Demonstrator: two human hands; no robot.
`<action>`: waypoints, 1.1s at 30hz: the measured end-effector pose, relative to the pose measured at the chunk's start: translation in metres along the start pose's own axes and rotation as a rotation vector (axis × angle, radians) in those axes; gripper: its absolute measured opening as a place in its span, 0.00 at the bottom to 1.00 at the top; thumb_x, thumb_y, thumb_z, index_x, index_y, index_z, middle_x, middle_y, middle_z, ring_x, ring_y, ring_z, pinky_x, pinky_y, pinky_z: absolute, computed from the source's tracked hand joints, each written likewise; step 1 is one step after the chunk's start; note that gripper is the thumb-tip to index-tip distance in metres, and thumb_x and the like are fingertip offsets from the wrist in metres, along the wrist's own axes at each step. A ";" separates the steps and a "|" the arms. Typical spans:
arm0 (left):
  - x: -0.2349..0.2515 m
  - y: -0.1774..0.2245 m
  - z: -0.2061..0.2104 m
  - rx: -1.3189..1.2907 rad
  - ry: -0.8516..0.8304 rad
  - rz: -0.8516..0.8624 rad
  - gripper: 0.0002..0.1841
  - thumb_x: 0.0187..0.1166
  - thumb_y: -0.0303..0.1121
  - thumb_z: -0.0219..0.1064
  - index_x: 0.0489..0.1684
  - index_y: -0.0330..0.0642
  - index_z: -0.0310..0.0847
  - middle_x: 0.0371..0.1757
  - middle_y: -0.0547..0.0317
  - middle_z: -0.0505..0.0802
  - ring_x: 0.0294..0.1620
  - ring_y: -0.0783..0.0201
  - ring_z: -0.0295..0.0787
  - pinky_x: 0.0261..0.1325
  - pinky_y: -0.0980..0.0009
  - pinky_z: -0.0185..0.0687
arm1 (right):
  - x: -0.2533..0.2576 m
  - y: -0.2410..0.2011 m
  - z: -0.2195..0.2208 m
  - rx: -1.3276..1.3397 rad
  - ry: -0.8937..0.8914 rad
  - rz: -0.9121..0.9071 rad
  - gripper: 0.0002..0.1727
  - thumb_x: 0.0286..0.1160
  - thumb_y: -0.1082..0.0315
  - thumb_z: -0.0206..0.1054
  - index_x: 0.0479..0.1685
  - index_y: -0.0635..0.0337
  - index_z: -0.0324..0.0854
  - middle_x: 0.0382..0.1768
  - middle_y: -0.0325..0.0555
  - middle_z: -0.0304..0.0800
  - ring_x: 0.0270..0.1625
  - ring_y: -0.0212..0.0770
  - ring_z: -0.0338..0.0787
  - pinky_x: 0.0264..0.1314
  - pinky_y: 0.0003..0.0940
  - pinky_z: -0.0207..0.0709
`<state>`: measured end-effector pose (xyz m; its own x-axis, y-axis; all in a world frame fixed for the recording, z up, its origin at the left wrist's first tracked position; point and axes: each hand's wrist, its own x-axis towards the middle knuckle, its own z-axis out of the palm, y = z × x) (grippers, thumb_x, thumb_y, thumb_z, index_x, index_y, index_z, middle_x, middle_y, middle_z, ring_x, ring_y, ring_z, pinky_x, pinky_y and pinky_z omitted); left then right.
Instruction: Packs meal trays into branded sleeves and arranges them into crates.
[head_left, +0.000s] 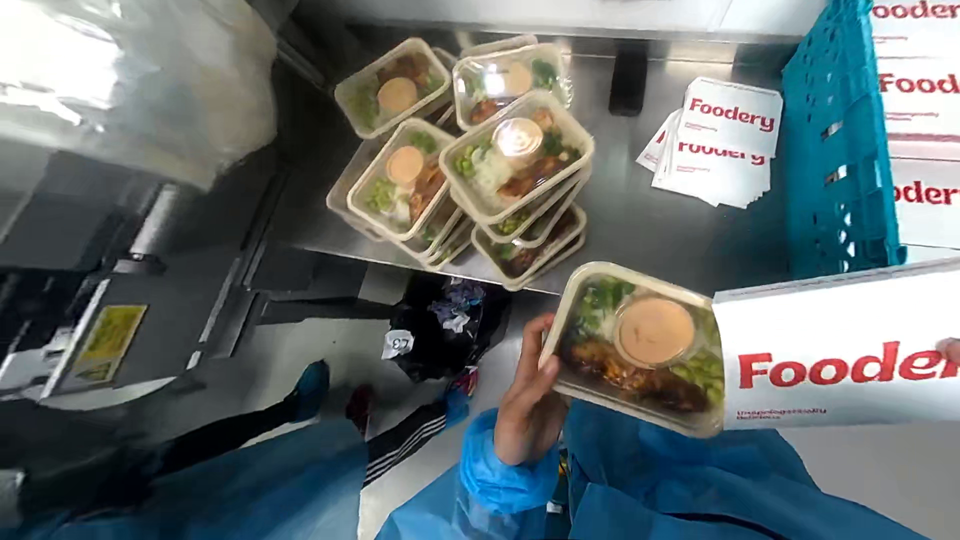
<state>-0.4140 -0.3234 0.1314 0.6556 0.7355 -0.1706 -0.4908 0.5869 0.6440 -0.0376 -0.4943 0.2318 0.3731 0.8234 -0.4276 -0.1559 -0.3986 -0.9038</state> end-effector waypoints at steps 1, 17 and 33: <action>-0.009 0.001 -0.003 -0.014 0.039 0.002 0.27 0.80 0.45 0.70 0.79 0.62 0.70 0.66 0.54 0.88 0.64 0.57 0.89 0.65 0.56 0.87 | -0.004 0.006 0.011 0.017 0.018 0.000 0.12 0.64 0.76 0.62 0.41 0.48 0.81 0.33 0.28 0.96 0.35 0.22 0.93 0.44 0.18 0.88; -0.032 0.055 -0.031 0.603 -0.297 -0.194 0.23 0.58 0.19 0.67 0.51 0.55 0.89 0.45 0.78 0.95 0.48 0.82 0.91 0.53 0.75 0.89 | -0.023 0.036 0.043 0.152 -0.264 -0.254 0.18 0.71 0.58 0.76 0.61 0.35 0.87 0.49 0.24 0.96 0.50 0.20 0.93 0.52 0.19 0.88; 0.130 -0.093 0.209 0.429 -0.284 -0.270 0.51 0.82 0.71 0.47 0.93 0.38 0.36 0.75 0.55 0.81 0.66 0.73 0.85 0.69 0.69 0.85 | -0.025 0.002 -0.065 0.079 0.322 -0.227 0.21 0.69 0.51 0.77 0.61 0.37 0.83 0.49 0.24 0.95 0.52 0.25 0.93 0.56 0.29 0.89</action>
<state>-0.1634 -0.3535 0.2053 0.8827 0.4245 -0.2019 -0.0475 0.5079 0.8601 0.0123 -0.5415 0.2422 0.6720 0.7132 -0.1996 -0.1016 -0.1783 -0.9787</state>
